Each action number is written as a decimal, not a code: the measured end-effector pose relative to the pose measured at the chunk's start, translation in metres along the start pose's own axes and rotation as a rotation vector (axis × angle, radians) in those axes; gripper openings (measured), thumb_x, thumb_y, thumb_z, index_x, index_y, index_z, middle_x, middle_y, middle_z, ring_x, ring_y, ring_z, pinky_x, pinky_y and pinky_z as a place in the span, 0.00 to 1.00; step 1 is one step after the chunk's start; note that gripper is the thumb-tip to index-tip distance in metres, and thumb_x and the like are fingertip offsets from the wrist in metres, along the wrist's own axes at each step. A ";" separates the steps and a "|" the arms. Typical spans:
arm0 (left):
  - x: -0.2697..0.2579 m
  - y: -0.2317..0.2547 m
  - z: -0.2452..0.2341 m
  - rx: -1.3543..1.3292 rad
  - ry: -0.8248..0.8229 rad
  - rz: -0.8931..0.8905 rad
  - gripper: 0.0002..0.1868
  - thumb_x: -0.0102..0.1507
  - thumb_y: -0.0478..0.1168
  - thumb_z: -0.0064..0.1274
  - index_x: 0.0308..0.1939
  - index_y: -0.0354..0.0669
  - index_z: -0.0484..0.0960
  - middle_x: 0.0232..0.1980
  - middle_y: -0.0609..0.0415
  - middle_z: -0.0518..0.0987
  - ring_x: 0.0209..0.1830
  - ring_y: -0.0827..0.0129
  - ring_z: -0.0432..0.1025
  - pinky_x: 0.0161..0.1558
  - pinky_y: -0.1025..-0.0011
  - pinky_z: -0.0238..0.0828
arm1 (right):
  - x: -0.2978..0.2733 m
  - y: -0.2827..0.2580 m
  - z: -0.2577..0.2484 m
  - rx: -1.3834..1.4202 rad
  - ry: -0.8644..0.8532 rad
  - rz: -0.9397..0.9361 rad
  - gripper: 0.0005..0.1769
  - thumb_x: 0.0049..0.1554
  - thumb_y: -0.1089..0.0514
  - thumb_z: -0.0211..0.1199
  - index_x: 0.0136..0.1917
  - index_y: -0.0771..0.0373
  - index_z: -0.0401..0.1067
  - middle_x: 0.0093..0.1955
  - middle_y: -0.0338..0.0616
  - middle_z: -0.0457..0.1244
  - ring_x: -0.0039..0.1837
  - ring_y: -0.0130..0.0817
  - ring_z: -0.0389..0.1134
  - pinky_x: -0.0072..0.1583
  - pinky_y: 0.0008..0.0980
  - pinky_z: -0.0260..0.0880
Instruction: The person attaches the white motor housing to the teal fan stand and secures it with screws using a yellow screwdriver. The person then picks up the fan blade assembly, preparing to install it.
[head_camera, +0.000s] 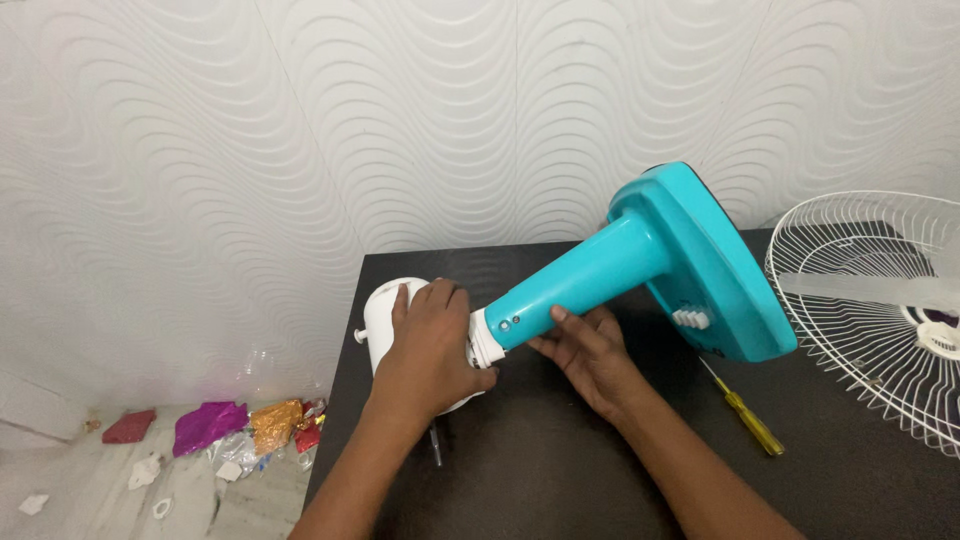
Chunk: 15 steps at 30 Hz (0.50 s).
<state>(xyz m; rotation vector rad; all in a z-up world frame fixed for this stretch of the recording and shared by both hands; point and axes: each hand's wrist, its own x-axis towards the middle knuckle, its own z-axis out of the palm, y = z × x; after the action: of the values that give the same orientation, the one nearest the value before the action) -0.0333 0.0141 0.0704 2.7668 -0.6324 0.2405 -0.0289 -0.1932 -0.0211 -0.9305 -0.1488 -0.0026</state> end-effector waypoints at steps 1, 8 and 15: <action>-0.001 -0.001 0.000 -0.008 0.021 0.010 0.39 0.38 0.46 0.75 0.48 0.36 0.77 0.55 0.44 0.72 0.66 0.50 0.63 0.74 0.40 0.41 | -0.001 0.000 0.001 0.004 0.003 0.007 0.24 0.56 0.54 0.67 0.62 0.62 0.63 0.59 0.46 0.66 0.64 0.39 0.69 0.67 0.50 0.71; -0.005 -0.003 -0.003 -0.045 0.043 -0.008 0.37 0.38 0.45 0.74 0.46 0.35 0.77 0.54 0.46 0.73 0.64 0.52 0.65 0.75 0.41 0.41 | -0.001 0.002 0.008 -0.007 -0.009 -0.001 0.22 0.57 0.53 0.66 0.60 0.63 0.65 0.58 0.46 0.66 0.64 0.39 0.70 0.67 0.50 0.71; -0.008 -0.002 -0.006 -0.072 0.054 -0.034 0.33 0.41 0.45 0.73 0.45 0.36 0.76 0.48 0.46 0.76 0.61 0.52 0.67 0.75 0.43 0.42 | 0.002 0.003 0.012 -0.001 -0.041 -0.034 0.19 0.59 0.52 0.67 0.58 0.62 0.67 0.57 0.46 0.67 0.63 0.38 0.70 0.67 0.50 0.72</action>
<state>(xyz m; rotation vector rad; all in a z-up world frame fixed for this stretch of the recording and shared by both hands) -0.0404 0.0206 0.0741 2.6899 -0.5687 0.2787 -0.0284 -0.1817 -0.0165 -0.9298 -0.2027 -0.0147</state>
